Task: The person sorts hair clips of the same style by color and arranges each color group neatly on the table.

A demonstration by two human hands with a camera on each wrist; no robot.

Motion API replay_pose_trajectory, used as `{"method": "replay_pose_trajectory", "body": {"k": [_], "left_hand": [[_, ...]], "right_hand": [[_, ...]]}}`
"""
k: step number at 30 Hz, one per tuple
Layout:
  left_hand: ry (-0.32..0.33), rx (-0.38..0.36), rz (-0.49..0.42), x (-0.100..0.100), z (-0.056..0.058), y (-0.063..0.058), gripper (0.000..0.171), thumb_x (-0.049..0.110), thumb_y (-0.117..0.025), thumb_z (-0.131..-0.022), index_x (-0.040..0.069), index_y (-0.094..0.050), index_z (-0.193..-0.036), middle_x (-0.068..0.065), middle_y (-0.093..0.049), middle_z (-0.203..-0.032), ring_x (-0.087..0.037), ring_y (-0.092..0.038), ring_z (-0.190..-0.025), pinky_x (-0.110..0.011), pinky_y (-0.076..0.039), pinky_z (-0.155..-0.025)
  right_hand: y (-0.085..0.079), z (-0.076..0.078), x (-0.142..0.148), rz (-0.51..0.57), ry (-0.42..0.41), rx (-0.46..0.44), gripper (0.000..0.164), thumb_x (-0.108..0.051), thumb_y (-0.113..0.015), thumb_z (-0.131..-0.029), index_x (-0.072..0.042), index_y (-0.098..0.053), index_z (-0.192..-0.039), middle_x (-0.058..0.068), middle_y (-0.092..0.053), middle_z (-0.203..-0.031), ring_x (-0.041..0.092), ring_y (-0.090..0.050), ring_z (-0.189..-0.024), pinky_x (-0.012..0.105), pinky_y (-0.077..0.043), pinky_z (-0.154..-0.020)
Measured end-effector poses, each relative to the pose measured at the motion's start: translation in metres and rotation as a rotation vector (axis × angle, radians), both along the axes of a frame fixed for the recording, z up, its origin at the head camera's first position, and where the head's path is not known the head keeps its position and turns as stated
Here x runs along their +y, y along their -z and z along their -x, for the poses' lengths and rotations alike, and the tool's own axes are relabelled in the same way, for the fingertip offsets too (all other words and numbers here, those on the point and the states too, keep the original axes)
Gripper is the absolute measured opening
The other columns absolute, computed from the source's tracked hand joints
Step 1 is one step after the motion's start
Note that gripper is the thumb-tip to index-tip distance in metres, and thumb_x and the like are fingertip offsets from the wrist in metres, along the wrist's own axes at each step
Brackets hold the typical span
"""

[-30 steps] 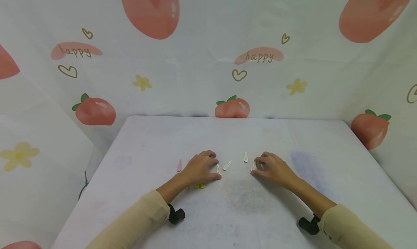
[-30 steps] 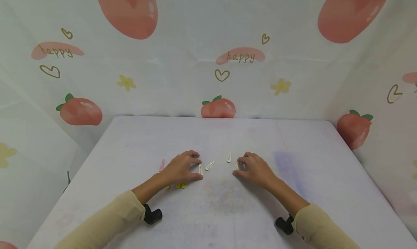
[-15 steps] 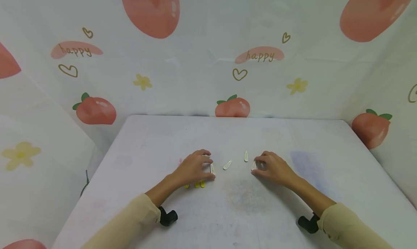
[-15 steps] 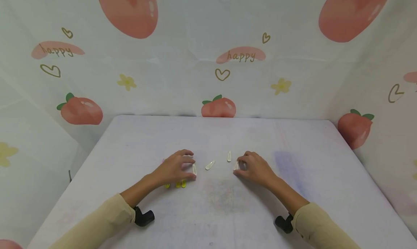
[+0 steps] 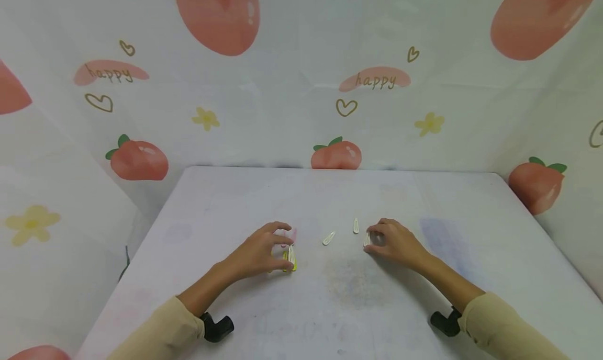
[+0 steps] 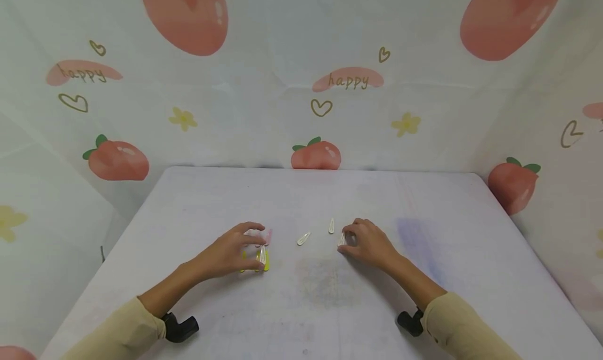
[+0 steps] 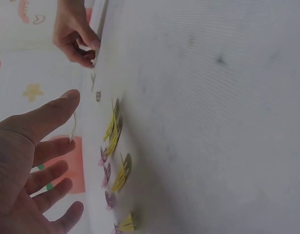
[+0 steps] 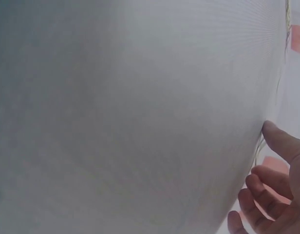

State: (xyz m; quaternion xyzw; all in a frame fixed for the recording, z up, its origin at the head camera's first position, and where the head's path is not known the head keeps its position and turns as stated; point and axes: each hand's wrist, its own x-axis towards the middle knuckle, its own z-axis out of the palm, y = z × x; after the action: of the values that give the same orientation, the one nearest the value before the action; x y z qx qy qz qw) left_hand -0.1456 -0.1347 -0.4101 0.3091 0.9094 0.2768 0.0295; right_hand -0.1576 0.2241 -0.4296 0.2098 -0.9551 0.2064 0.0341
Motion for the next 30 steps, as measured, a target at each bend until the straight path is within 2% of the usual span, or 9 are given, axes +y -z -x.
{"method": "replay_pose_trajectory", "body": {"k": [2,6,9,14,17,23,30], "left_hand": [[0.004,0.002,-0.008,-0.001,-0.001,0.002,0.049,0.033,-0.088,-0.074,0.009,-0.075,-0.115,-0.007,-0.056,-0.138,-0.03,-0.05,-0.129,-0.052,-0.045,-0.1],[0.008,0.02,-0.002,0.003,-0.002,0.01,0.048,0.034,-0.087,-0.075,0.008,-0.075,-0.114,-0.007,-0.057,-0.137,-0.029,-0.048,-0.131,-0.066,-0.034,-0.105],[0.002,0.052,0.011,0.009,-0.003,0.016,0.049,0.036,-0.087,-0.075,0.008,-0.076,-0.113,-0.007,-0.059,-0.136,-0.027,-0.048,-0.132,-0.077,-0.026,-0.101],[-0.01,0.113,0.03,0.018,-0.005,0.021,0.048,0.04,-0.087,-0.073,0.012,-0.077,-0.111,-0.006,-0.06,-0.133,-0.028,-0.051,-0.127,-0.084,-0.022,-0.094],[-0.003,0.143,0.039,0.022,-0.004,0.022,0.049,0.041,-0.087,-0.072,0.013,-0.078,-0.111,-0.005,-0.06,-0.133,-0.029,-0.051,-0.128,-0.081,-0.025,-0.095],[0.049,0.158,0.043,0.027,-0.002,0.024,0.05,0.038,-0.087,-0.074,0.007,-0.077,-0.111,-0.011,-0.061,-0.132,-0.032,-0.043,-0.137,-0.058,-0.037,-0.106],[0.055,0.136,0.044,0.028,0.001,0.028,0.051,0.04,-0.087,-0.073,0.007,-0.077,-0.11,-0.012,-0.06,-0.133,-0.035,-0.04,-0.14,-0.059,-0.034,-0.108]], "right_hand": [[-0.001,0.0,0.0,-0.003,0.006,-0.005,0.039,-0.029,-0.085,-0.078,-0.003,-0.074,-0.106,0.003,-0.064,-0.095,0.022,-0.059,-0.088,0.043,-0.051,-0.077],[-0.002,-0.001,-0.001,-0.005,0.007,-0.014,0.04,-0.028,-0.084,-0.079,-0.002,-0.073,-0.107,0.004,-0.064,-0.096,0.022,-0.059,-0.089,0.044,-0.051,-0.078],[-0.002,-0.001,-0.002,-0.008,0.005,-0.015,0.039,-0.028,-0.084,-0.079,-0.002,-0.073,-0.107,0.004,-0.064,-0.096,0.023,-0.059,-0.09,0.044,-0.051,-0.078],[-0.002,-0.002,-0.003,-0.01,0.006,-0.01,0.039,-0.028,-0.084,-0.079,-0.003,-0.073,-0.107,0.003,-0.064,-0.096,0.023,-0.059,-0.09,0.044,-0.051,-0.078],[-0.002,-0.002,-0.002,-0.009,0.005,-0.004,0.039,-0.028,-0.084,-0.079,-0.003,-0.073,-0.106,0.003,-0.064,-0.096,0.022,-0.059,-0.089,0.043,-0.051,-0.077],[-0.001,-0.002,-0.002,0.001,0.005,0.006,0.038,-0.028,-0.085,-0.078,-0.004,-0.074,-0.106,0.003,-0.064,-0.095,0.022,-0.059,-0.089,0.043,-0.051,-0.076],[-0.001,-0.001,-0.002,0.002,0.007,-0.007,0.039,-0.029,-0.085,-0.078,-0.004,-0.073,-0.106,0.001,-0.063,-0.094,0.019,-0.057,-0.086,0.04,-0.05,-0.074]]}}
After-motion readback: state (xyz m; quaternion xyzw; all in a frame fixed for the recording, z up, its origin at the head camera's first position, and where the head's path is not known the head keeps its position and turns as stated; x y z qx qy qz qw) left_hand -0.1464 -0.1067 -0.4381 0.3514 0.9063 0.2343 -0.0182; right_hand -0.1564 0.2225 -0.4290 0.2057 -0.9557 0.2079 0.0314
